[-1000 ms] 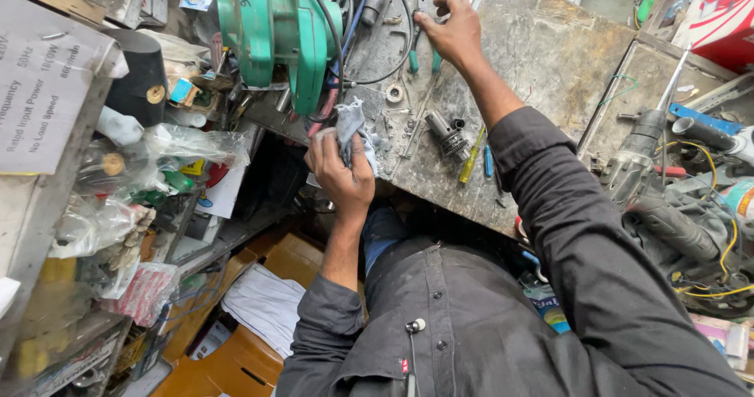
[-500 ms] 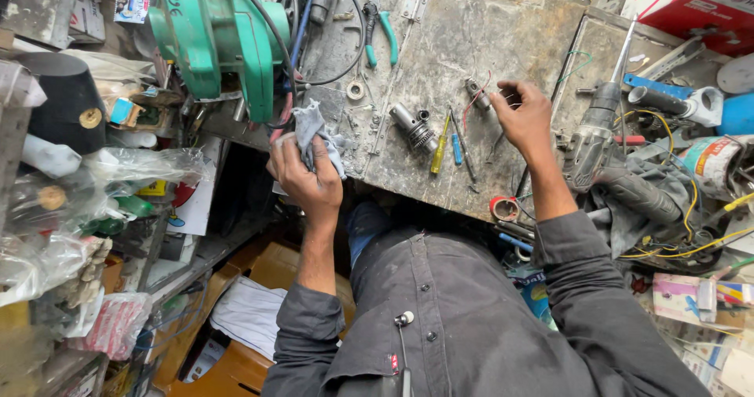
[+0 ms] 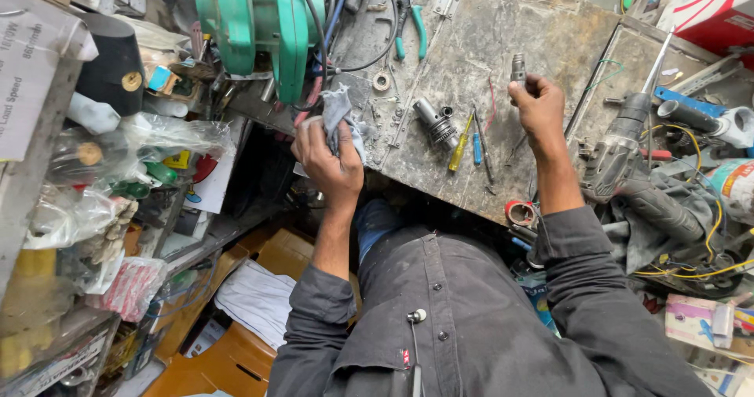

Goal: The person sits at a cluttered workbench handling a metal drill chuck assembly, inserting a long rod into it and turning the part, then wipes the chuck and surrounding components with a cloth and sets the cleaned assembly on the bench.

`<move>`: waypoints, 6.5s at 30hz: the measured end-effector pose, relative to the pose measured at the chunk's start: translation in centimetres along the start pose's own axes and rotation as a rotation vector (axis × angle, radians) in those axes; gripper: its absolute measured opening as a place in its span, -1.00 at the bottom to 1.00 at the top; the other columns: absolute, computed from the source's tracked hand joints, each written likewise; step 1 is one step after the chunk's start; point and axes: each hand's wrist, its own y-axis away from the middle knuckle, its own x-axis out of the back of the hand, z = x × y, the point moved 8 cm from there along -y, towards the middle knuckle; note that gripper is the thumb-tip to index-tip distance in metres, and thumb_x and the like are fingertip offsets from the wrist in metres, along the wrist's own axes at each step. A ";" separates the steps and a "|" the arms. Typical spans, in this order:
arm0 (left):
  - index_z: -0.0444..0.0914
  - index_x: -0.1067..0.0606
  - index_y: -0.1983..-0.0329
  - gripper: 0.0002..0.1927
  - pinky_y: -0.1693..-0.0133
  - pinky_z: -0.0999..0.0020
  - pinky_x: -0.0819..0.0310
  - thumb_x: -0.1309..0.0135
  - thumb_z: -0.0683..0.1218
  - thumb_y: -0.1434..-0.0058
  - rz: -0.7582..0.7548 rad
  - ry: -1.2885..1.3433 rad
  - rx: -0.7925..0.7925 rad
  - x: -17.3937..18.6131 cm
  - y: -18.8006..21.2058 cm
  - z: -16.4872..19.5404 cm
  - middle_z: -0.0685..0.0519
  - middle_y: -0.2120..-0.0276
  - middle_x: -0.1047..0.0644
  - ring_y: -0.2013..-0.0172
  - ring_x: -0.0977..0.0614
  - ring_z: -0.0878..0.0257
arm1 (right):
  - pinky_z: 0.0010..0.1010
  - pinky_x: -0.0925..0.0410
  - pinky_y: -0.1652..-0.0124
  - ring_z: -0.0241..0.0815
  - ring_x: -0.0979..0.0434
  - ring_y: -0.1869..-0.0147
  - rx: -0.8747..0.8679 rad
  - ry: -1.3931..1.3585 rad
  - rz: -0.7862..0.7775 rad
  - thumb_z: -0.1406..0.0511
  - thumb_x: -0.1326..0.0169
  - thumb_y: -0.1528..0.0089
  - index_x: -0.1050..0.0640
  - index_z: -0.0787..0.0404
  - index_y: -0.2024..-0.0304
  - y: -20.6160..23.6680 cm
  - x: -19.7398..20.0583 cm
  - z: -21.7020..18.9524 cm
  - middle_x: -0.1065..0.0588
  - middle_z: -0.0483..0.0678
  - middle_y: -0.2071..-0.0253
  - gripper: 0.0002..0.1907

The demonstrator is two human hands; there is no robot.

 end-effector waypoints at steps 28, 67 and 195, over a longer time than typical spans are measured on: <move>-0.38 -0.47 0.12 -0.71 -0.03 -0.03 -0.28 -0.06 -0.02 -0.32 0.011 0.007 0.002 0.6 -0.5 0.3 -0.17 0.16 -0.50 0.05 -0.50 -0.18 | -0.21 -0.44 0.17 -0.04 -0.59 0.19 0.435 0.540 -0.124 0.08 -0.34 -0.17 -0.60 0.26 0.05 2.7 -17.2 -10.9 -0.54 0.08 0.23 -0.53; -0.36 -0.44 0.19 -0.72 -0.05 -0.08 -0.26 -0.08 -0.01 -0.34 -0.010 -0.050 0.001 -0.3 -0.1 0.2 -0.20 0.09 -0.49 0.00 -0.49 -0.21 | -0.02 -0.39 0.02 0.23 -0.48 -0.06 0.426 0.663 -0.086 0.03 -0.37 -0.04 -0.40 0.24 -0.21 13.3 -8.7 -7.2 -0.41 0.18 -0.04 -0.20; -0.36 -0.46 0.11 -0.70 -0.06 0.02 -0.25 -0.11 -0.01 -0.34 -0.034 -0.044 0.019 -0.4 -0.5 -0.4 -0.11 0.16 -0.47 0.04 -0.49 -0.11 | -0.41 -0.51 -0.03 -0.20 -0.62 0.02 -0.412 -0.785 -0.604 0.37 -0.19 -0.32 -0.51 0.38 -0.18 6.3 -9.7 -0.7 -0.57 0.05 -0.01 -0.61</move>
